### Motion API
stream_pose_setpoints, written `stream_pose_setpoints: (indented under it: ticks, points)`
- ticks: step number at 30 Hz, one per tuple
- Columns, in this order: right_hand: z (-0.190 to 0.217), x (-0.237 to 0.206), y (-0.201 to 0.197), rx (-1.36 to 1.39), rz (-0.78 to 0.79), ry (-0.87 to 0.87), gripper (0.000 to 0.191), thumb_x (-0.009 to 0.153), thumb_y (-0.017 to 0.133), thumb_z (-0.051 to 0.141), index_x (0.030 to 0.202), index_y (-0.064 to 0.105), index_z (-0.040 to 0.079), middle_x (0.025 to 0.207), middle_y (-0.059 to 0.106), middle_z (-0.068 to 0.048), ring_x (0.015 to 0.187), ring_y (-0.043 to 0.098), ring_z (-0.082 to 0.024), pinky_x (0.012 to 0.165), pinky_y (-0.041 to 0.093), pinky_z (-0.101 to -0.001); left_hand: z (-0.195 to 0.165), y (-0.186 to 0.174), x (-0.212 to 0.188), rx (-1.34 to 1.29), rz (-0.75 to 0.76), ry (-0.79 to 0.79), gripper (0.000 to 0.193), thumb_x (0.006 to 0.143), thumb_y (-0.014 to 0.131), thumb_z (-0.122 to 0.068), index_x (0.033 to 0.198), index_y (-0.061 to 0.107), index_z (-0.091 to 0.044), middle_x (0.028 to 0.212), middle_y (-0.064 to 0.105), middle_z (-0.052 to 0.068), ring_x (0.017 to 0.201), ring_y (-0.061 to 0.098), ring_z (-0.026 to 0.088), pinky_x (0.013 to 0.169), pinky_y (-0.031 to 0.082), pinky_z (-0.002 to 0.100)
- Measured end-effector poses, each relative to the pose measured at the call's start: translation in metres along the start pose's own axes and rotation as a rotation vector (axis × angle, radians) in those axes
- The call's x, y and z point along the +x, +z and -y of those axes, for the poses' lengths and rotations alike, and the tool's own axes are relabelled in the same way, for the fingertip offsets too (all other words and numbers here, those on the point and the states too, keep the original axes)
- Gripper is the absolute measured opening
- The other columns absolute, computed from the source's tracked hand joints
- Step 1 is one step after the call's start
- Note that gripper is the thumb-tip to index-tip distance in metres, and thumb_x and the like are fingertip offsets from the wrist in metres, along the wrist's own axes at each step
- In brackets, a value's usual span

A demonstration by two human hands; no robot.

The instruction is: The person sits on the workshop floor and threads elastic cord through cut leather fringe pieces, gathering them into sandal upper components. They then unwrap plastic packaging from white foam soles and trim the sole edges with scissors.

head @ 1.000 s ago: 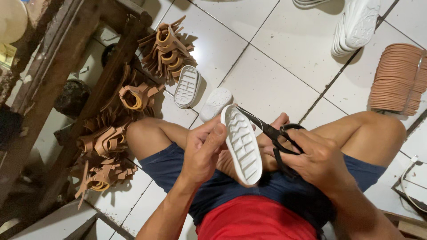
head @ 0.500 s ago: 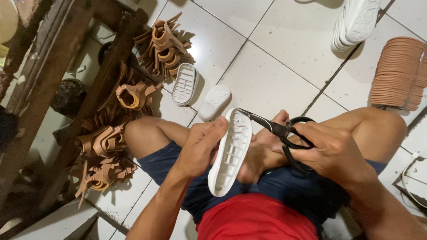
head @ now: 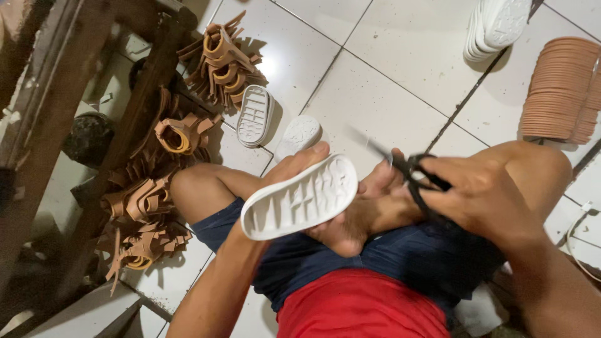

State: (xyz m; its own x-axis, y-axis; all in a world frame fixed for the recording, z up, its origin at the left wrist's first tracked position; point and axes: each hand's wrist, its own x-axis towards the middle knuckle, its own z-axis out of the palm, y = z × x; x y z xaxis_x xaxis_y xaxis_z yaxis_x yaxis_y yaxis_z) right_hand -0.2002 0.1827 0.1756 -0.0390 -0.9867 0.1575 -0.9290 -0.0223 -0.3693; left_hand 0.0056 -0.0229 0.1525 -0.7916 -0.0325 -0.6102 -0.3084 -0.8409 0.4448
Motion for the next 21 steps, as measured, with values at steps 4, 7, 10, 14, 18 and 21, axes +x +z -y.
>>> stream_pose_setpoints:
  ticks: [4, 7, 10, 14, 18, 21]
  points:
    - [0.013, -0.006, 0.009, 0.280, -0.152, 0.355, 0.032, 0.077, 0.084, 0.019, 0.101, 0.071, 0.002, 0.081, 0.066, -0.005, 0.064, 0.064, -0.014, 0.054, 0.050, -0.0282, 0.005, 0.018, -0.001, 0.263, -0.209, 0.218, 0.062, 0.106, 0.034, -0.046, 0.115, 0.072, 0.003, 0.087, 0.079, 0.012, 0.072, 0.076, 0.017, 0.063, 0.061, 0.026]
    - [0.021, -0.011, 0.011, 0.293, -0.222, 0.420, 0.026, 0.075, 0.079, 0.007, 0.098, 0.069, 0.000, 0.073, 0.059, -0.006, 0.060, 0.060, -0.016, 0.055, 0.049, -0.0311, 0.013, 0.034, 0.002, 0.310, -0.259, 0.417, 0.063, 0.106, 0.029, -0.046, 0.120, 0.070, 0.001, 0.092, 0.078, 0.010, 0.079, 0.074, 0.014, 0.072, 0.061, 0.026]
    - [0.024, -0.013, 0.009, 0.098, -0.279, 0.286, 0.034, 0.074, 0.086, 0.011, 0.100, 0.070, -0.003, 0.073, 0.061, -0.010, 0.061, 0.062, -0.023, 0.054, 0.047, -0.0363, 0.025, 0.041, 0.007, 0.172, -0.178, 0.515, 0.061, 0.110, 0.032, -0.044, 0.121, 0.067, 0.005, 0.099, 0.075, 0.012, 0.085, 0.071, 0.016, 0.078, 0.058, 0.028]
    - [0.022, -0.013, 0.009, 0.019, -0.264, 0.246, 0.034, 0.072, 0.085, 0.013, 0.096, 0.068, -0.005, 0.070, 0.061, -0.010, 0.059, 0.061, -0.023, 0.052, 0.047, -0.0358, 0.037, 0.038, 0.010, 0.250, -0.174, 0.493, 0.066, 0.114, 0.031, -0.044, 0.113, 0.070, 0.010, 0.096, 0.074, 0.016, 0.082, 0.069, 0.016, 0.075, 0.057, 0.027]
    - [0.015, -0.022, 0.018, 0.011, -0.216, 0.231, 0.031, 0.073, 0.088, 0.019, 0.081, 0.066, -0.001, 0.063, 0.058, -0.008, 0.052, 0.059, -0.022, 0.047, 0.044, -0.0367, 0.043, 0.034, 0.016, 0.258, -0.198, 0.420, 0.069, 0.112, 0.029, -0.045, 0.106, 0.071, 0.010, 0.087, 0.075, 0.019, 0.072, 0.071, 0.017, 0.066, 0.058, 0.026]
    - [0.008, -0.031, 0.030, -0.008, -0.239, 0.101, 0.029, 0.077, 0.088, 0.018, 0.071, 0.064, 0.004, 0.062, 0.059, -0.005, 0.050, 0.058, -0.019, 0.044, 0.043, -0.0359, 0.040, 0.033, 0.022, 0.057, -0.135, 0.369, 0.063, 0.111, 0.036, -0.043, 0.110, 0.065, 0.013, 0.095, 0.075, 0.020, 0.078, 0.074, 0.019, 0.072, 0.062, 0.029]
